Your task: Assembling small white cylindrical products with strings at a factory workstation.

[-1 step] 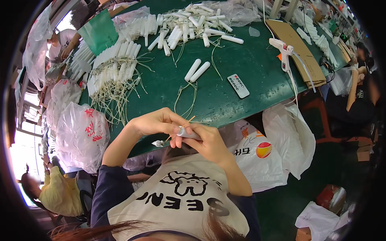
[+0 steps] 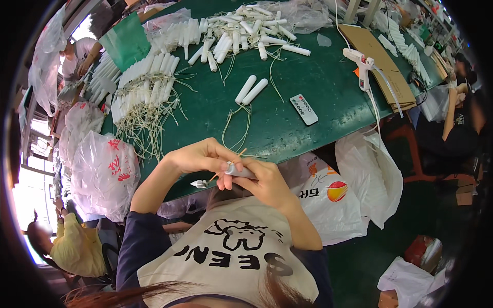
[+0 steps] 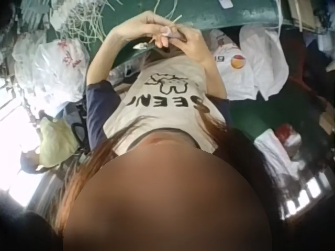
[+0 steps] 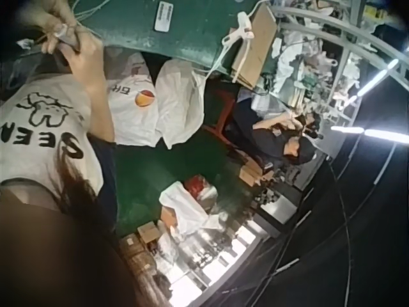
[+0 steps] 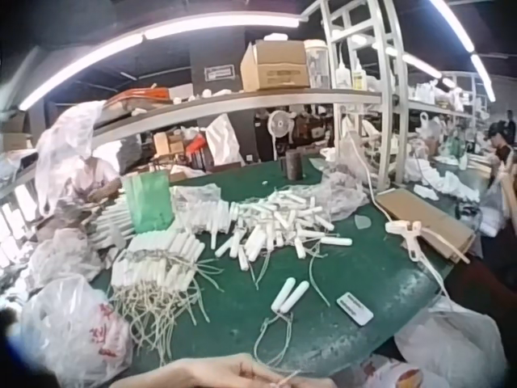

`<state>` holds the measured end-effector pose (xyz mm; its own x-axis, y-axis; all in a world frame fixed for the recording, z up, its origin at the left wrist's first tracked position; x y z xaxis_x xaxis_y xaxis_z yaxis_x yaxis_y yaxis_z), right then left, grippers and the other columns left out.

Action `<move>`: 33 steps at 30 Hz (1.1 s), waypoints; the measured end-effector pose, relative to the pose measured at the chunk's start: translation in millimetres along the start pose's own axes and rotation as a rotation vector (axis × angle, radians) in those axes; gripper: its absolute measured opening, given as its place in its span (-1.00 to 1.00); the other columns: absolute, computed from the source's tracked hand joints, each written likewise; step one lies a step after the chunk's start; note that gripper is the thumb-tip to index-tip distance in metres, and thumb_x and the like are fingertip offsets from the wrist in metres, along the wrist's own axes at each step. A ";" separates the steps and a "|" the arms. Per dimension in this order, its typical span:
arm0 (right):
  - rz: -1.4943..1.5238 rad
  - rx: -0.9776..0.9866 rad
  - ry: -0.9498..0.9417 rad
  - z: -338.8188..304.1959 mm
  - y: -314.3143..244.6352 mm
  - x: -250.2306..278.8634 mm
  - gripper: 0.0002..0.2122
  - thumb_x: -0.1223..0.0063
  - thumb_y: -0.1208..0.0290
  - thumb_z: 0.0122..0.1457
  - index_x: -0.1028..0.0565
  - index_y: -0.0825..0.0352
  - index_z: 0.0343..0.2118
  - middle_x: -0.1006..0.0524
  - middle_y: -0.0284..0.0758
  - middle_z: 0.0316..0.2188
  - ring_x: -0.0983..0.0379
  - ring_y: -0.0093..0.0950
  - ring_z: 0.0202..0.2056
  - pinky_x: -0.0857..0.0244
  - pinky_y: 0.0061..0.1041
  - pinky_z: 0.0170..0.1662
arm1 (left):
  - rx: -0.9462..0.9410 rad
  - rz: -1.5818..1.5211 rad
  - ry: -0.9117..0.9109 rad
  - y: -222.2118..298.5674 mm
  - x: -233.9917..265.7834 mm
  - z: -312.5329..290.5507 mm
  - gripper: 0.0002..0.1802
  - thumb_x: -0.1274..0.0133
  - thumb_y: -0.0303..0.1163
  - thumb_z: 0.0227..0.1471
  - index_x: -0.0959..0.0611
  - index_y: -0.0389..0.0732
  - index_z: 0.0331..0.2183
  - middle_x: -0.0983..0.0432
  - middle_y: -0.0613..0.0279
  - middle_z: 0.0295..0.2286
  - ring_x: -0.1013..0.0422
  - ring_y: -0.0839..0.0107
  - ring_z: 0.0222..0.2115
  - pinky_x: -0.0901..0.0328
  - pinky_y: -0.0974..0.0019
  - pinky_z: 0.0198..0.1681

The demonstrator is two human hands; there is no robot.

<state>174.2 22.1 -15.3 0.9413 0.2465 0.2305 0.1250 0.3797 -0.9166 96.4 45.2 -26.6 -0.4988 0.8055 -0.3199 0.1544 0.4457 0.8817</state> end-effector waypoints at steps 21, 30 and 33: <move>-1.023 -0.318 0.557 48.7 89.6 160.2 -0.61 -0.23 0.19 -0.08 -0.45 0.37 -0.28 -0.42 -0.18 -0.26 -0.29 -0.19 -0.18 -0.21 -0.25 -0.15 | 0.020 0.120 -0.029 -20.0 -9.9 -20.5 -0.73 -0.01 -0.54 0.02 -0.55 -0.47 -0.20 -0.57 -0.01 -0.49 -0.55 0.32 -0.45 -0.42 0.42 -0.41; -0.227 -0.202 0.503 30.5 68.6 155.1 -0.78 -0.08 0.44 0.08 -0.39 0.43 -0.25 -0.50 -0.29 -0.48 -0.44 -0.54 -0.52 -0.29 -0.57 -0.48 | 0.006 0.043 0.016 -20.2 -4.3 -15.3 -0.71 0.01 -0.49 0.00 -0.56 -0.44 -0.21 -0.57 -0.04 -0.50 -0.53 0.33 -0.50 -0.39 0.41 -0.45; 0.090 -0.275 0.397 18.8 63.0 136.9 -0.83 0.03 0.49 0.15 -0.37 0.42 -0.22 -0.50 -0.28 -0.47 -0.39 -0.62 -0.60 -0.26 -0.64 -0.54 | 0.012 0.066 0.025 -20.2 -4.5 -14.9 -0.72 0.02 -0.50 0.00 -0.56 -0.43 -0.22 -0.57 -0.04 -0.51 -0.53 0.33 -0.51 -0.39 0.41 -0.44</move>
<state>305.1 96.5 -35.3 0.9924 -0.1114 0.0528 0.0651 0.1097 -0.9918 82.9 26.7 -37.8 -0.5085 0.8233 -0.2524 0.1977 0.3970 0.8963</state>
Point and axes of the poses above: each hand's wrist, its own z-axis towards the middle knuckle, its own x-axis out of the back of the hand, y = z × x, the point moved 10 cm from there along z, towards the middle knuckle
